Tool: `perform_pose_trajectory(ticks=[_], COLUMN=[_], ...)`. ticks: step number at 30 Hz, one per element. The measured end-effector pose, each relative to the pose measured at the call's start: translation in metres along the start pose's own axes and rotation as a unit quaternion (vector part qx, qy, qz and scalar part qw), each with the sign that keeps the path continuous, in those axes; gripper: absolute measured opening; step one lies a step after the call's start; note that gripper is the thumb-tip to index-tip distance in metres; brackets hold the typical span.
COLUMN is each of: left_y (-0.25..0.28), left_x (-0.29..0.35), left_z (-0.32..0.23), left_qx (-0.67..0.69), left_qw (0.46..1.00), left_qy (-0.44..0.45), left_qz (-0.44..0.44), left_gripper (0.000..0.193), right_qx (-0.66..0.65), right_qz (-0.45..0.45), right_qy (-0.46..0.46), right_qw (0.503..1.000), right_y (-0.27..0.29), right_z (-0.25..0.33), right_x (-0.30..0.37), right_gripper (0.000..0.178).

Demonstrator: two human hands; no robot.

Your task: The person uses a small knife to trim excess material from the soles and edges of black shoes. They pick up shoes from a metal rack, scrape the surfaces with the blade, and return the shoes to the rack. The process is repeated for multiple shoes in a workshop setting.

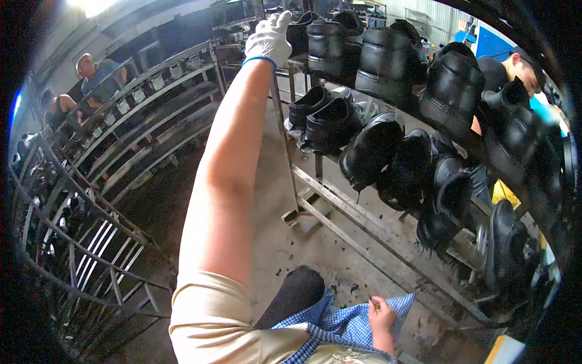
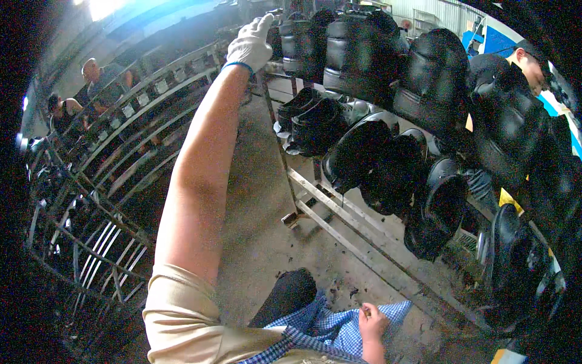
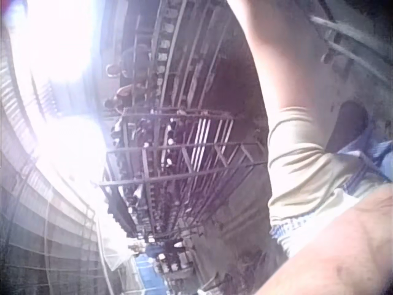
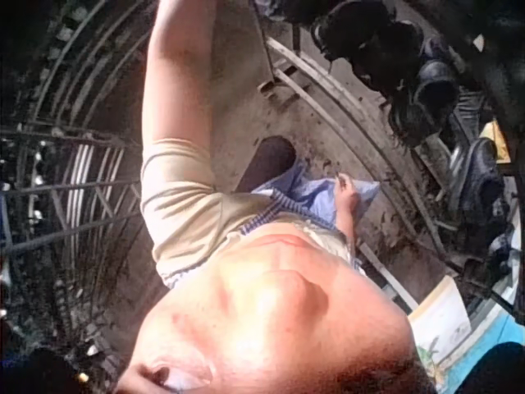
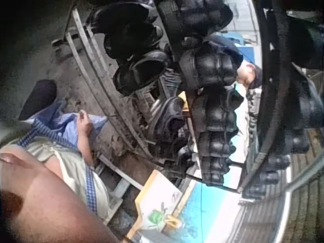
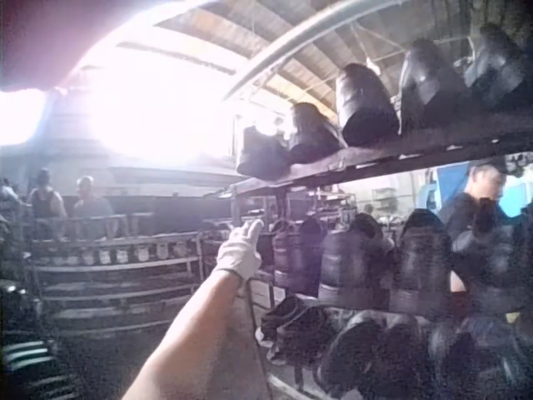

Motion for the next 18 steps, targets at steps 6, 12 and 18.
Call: perform_pose_trajectory(ticks=[6,12,18], left_y=[0.016,0.075,0.103], left_x=[-0.015,0.028,0.129], left_z=[-0.034,-0.062,0.036], left_qx=[-0.173,-0.146,0.092], left_qw=[0.982,0.973,0.994], left_qy=[-0.047,-0.170,-0.058], left_qz=[0.062,0.048,0.014], left_gripper=[0.033,0.029,0.026], right_qx=[0.014,0.016,-0.035], right_qz=[-0.012,-0.025,-0.032], right_qy=[0.000,0.003,0.041], right_qw=[1.000,1.000,0.998], right_y=[0.001,0.007,-0.003], right_z=[-0.003,0.003,-0.017], right_x=[-0.004,-0.004,0.003], right_gripper=[0.017,0.016,0.021])
Point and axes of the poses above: each hand's wrist, its own x-axis away from the middle knuckle, its own y-axis out of the back of the hand, z = x × y, the point moved 10 cm from there along -x, towards the middle knuckle, and after that the axes turned 8 degrees about z, right-handed, at the moved point
